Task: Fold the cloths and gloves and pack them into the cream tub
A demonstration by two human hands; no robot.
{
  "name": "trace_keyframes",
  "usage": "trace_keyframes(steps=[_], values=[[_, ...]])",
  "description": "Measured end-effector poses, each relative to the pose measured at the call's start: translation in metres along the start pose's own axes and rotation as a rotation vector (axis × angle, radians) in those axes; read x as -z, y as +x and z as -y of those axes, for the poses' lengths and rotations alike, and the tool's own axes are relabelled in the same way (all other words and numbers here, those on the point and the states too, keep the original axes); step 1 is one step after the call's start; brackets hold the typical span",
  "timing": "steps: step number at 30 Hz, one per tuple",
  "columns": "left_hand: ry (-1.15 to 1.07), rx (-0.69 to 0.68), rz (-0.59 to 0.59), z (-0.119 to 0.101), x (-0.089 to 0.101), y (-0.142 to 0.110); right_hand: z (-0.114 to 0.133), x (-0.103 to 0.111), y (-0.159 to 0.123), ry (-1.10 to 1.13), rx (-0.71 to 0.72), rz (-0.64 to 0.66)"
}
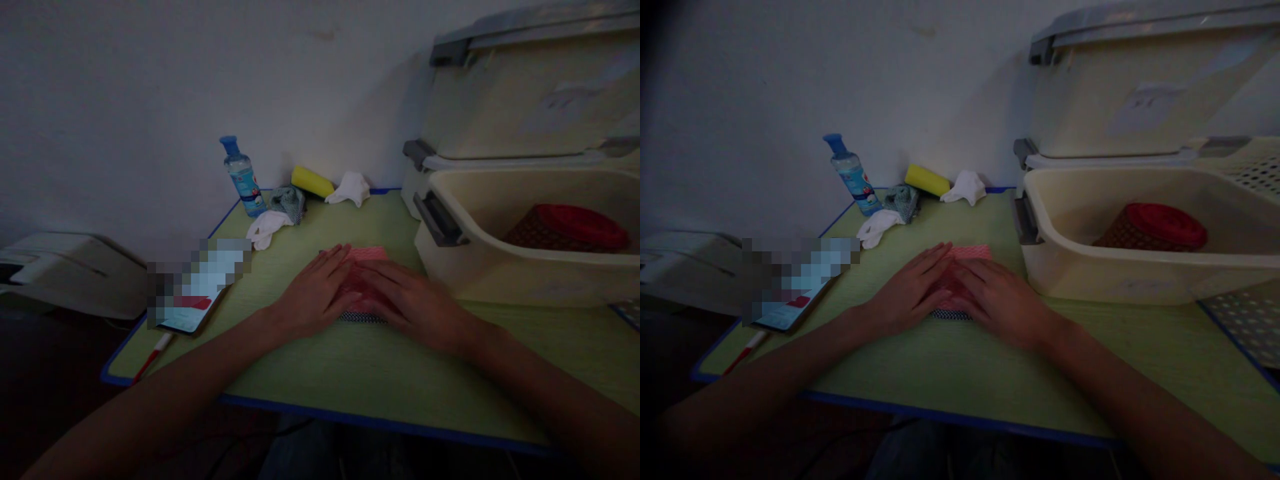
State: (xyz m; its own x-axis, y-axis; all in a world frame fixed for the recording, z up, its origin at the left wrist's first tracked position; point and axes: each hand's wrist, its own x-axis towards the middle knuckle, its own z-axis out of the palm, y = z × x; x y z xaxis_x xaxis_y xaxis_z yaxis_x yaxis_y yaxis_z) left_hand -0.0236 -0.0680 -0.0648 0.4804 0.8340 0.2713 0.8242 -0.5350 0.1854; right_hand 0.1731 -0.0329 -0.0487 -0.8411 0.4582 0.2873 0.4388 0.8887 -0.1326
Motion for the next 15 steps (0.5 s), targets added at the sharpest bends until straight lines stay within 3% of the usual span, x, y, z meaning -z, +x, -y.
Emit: trace_keyframes(steps=[4, 10, 15], values=[[-0.048, -0.126, -0.039, -0.001, 0.006, -0.004, 0.002, 0.018, -0.007, -0.021, 0.157, 0.134], [0.025, -0.119, 0.233, -0.005, 0.001, -0.009, 0.003, 0.026, -0.009, 0.015, 0.052, 0.278], [0.061, -0.091, 0.325, -0.008, 0.004, -0.007, 0.001, 0.023, -0.011, 0.020, 0.079, 0.284]])
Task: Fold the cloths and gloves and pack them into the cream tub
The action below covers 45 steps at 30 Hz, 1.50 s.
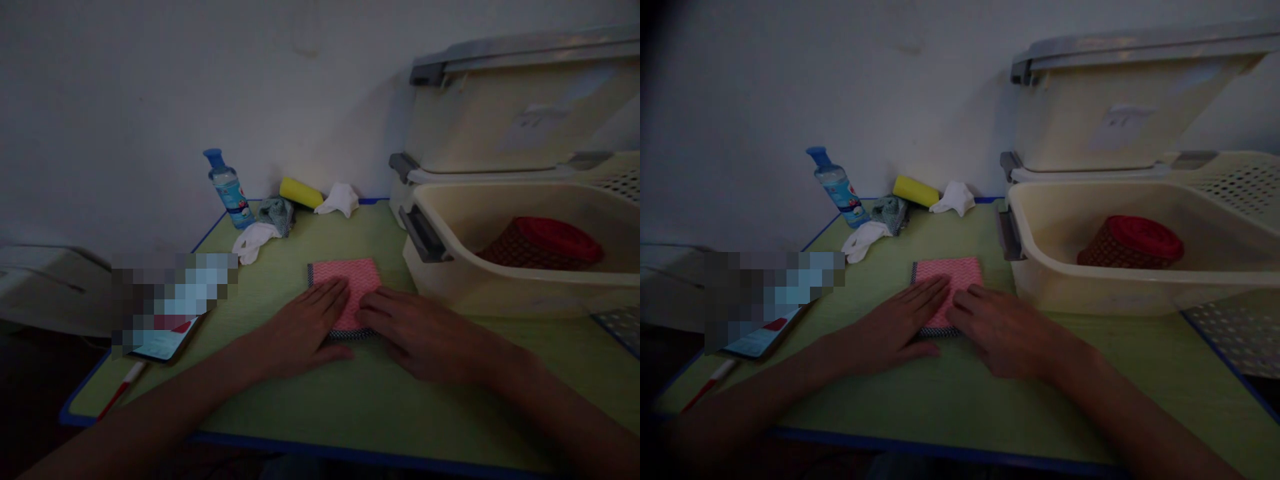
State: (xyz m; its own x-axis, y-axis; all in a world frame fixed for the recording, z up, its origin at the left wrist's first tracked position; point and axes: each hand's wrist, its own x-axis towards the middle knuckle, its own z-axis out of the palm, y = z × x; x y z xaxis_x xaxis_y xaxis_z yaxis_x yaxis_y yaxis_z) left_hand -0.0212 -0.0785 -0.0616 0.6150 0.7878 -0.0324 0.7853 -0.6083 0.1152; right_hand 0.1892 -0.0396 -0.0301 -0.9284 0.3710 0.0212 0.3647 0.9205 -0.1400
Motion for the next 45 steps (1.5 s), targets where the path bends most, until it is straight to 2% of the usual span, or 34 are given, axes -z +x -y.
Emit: trace_keyframes(steps=[4, 10, 13, 19, 23, 28, 32, 36, 40, 45], values=[[0.009, 0.008, 0.022, 0.000, 0.001, 0.001, -0.002, -0.007, 0.002, -0.058, 0.006, -0.026], [0.025, 0.011, -0.018, 0.000, 0.000, 0.001, -0.008, -0.015, 0.007, -0.065, -0.109, -0.121], [0.022, 0.012, -0.070, 0.000, -0.001, 0.002, -0.010, -0.014, 0.008, -0.021, -0.154, -0.140], [-0.007, 0.006, -0.254, 0.003, -0.002, 0.003, -0.010, -0.009, 0.008, -0.012, -0.172, -0.157], [-0.101, 0.019, -0.291, 0.004, 0.000, 0.002, -0.009, -0.005, 0.008, -0.009, -0.200, -0.117], [-0.338, 0.069, -0.250, 0.007, 0.009, 0.002, -0.009, -0.001, 0.007, 0.076, -0.274, -0.095], [-0.571, 0.174, -0.131, 0.012, 0.019, 0.002, -0.008, 0.001, 0.007, 0.256, -0.322, -0.109], [-0.771, 0.230, -0.033, 0.018, 0.022, 0.003, -0.009, 0.000, 0.010, 0.455, -0.378, -0.119], [-0.810, 0.253, -0.021, 0.021, 0.021, 0.003, -0.011, -0.003, 0.014, 0.466, -0.474, -0.126], [-0.707, 0.313, -0.075, 0.017, 0.025, 0.003, -0.015, -0.003, 0.016, 0.441, -0.546, -0.129]])
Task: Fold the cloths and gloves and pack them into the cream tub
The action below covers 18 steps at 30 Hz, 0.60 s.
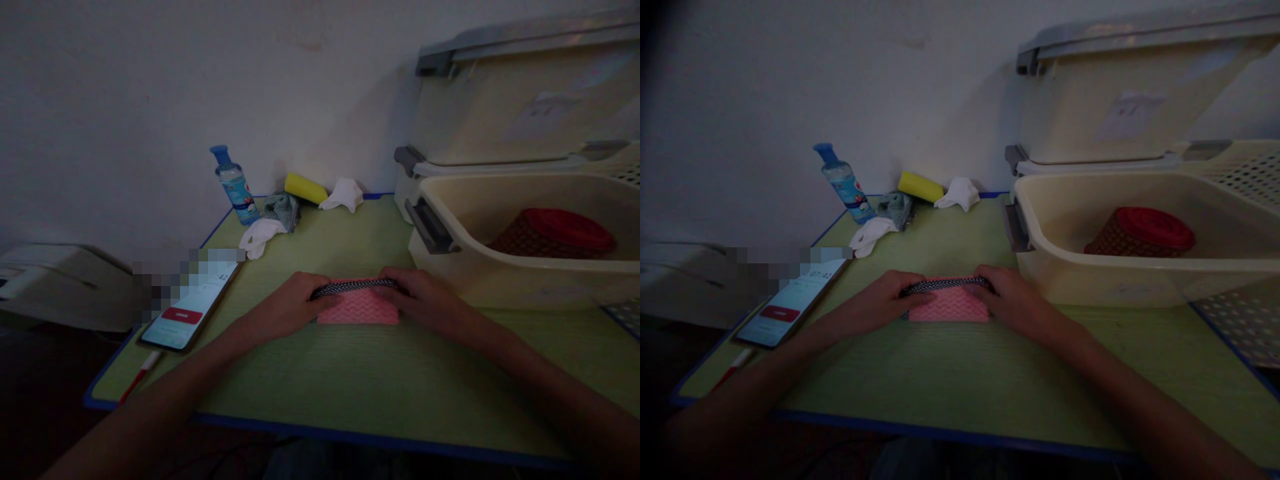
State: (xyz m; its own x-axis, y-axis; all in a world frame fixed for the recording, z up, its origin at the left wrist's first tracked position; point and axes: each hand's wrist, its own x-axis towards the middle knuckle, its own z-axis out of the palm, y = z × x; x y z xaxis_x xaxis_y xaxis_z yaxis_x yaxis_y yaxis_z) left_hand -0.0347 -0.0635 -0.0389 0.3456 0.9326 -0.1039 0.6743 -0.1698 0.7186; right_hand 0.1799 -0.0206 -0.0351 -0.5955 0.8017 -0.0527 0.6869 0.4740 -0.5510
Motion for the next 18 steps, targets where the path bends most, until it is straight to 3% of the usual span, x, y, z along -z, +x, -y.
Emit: trace_keyframes(steps=[11, 18], values=[[0.081, 0.034, -0.159, 0.003, -0.002, 0.007, 0.005, -0.005, 0.004, -0.072, -0.062, -0.095], [-0.029, 0.042, -0.247, 0.006, -0.009, 0.010, 0.011, -0.012, 0.004, -0.149, -0.075, -0.119]])
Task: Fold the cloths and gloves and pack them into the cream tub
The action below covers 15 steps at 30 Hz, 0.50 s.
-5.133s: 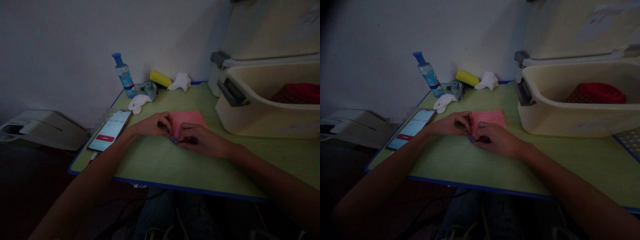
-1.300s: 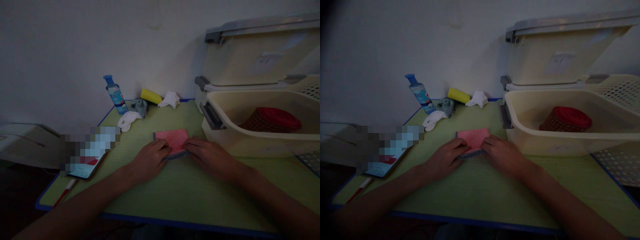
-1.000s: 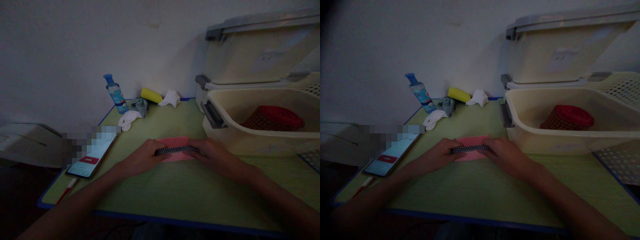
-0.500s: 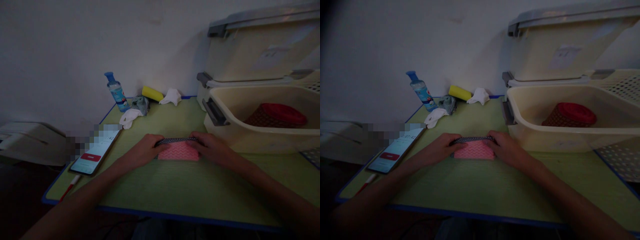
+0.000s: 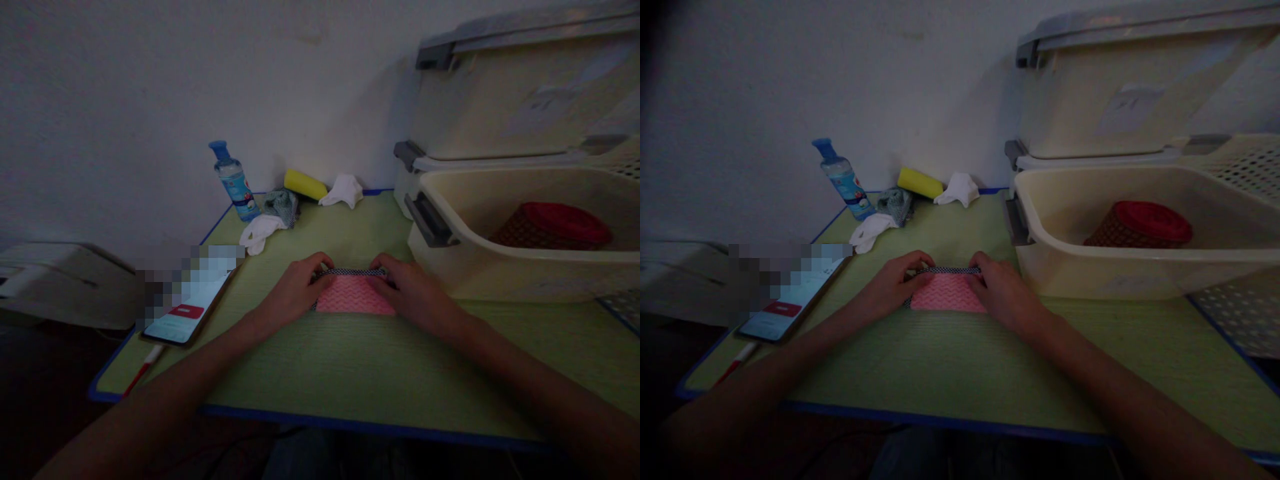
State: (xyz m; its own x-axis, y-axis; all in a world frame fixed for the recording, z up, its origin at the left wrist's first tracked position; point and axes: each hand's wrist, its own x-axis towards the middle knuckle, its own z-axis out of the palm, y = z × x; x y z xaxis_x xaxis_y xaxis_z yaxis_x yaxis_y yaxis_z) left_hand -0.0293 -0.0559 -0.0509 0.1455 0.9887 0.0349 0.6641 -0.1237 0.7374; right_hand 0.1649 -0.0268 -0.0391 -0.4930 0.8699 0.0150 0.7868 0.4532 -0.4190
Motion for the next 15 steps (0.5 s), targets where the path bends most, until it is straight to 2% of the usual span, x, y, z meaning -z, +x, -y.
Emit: trace_keyframes(steps=[4, 9, 15], values=[[0.055, -0.022, -0.030, -0.003, -0.002, 0.000, 0.001, -0.005, 0.001, -0.094, 0.019, -0.007], [0.291, -0.084, -0.112, -0.007, -0.005, -0.001, 0.004, -0.008, -0.001, -0.355, 0.002, -0.012], [0.503, -0.101, -0.088, -0.010, -0.011, -0.005, 0.006, -0.007, -0.006, -0.535, 0.016, 0.002]])
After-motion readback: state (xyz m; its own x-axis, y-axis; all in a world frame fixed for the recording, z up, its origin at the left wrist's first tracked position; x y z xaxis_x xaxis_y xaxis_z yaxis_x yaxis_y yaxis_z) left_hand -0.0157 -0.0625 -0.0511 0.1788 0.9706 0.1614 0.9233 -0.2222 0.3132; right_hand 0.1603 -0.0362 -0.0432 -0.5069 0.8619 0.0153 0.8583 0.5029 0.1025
